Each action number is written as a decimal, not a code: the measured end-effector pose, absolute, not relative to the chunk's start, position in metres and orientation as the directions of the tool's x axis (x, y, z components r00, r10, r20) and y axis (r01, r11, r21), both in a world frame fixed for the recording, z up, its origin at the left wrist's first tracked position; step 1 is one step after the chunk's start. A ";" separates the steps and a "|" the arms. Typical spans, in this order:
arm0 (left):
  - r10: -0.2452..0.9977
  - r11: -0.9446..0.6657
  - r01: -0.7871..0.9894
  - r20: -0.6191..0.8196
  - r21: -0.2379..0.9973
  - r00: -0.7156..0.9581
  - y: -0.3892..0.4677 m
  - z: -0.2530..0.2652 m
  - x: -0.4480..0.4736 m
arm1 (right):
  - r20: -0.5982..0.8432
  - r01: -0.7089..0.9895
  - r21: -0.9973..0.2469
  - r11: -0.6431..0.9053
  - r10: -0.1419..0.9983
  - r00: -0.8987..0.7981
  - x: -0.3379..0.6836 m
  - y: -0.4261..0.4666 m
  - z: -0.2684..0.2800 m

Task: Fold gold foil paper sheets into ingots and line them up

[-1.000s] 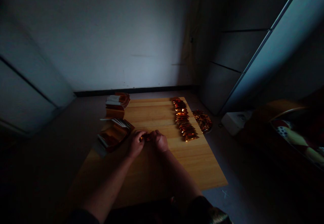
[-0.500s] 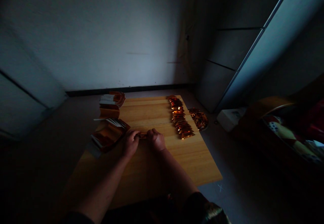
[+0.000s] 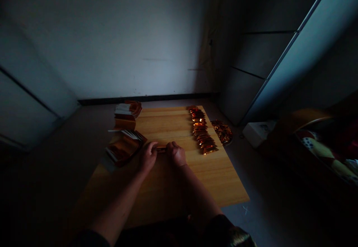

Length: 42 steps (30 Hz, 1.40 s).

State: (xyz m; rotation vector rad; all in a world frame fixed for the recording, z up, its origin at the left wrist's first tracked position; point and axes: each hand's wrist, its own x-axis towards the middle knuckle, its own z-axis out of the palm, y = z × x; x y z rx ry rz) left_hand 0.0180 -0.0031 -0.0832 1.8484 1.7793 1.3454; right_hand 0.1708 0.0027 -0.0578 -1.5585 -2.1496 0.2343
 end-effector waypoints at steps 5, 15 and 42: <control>0.886 -0.208 0.645 0.421 0.735 -0.193 -0.005 -0.080 0.019 | 0.324 0.820 -0.473 0.321 0.929 -0.177 0.177 0.006 -0.062; 0.881 -0.211 0.660 0.433 0.721 -0.192 -0.003 -0.082 0.017 | 0.399 0.722 -0.555 0.414 0.894 -0.205 0.188 0.012 -0.070; 0.912 -0.258 0.608 0.397 0.751 -0.104 -0.010 -0.071 0.013 | 0.542 0.953 -0.001 0.302 0.802 -0.253 0.371 -0.070 -0.038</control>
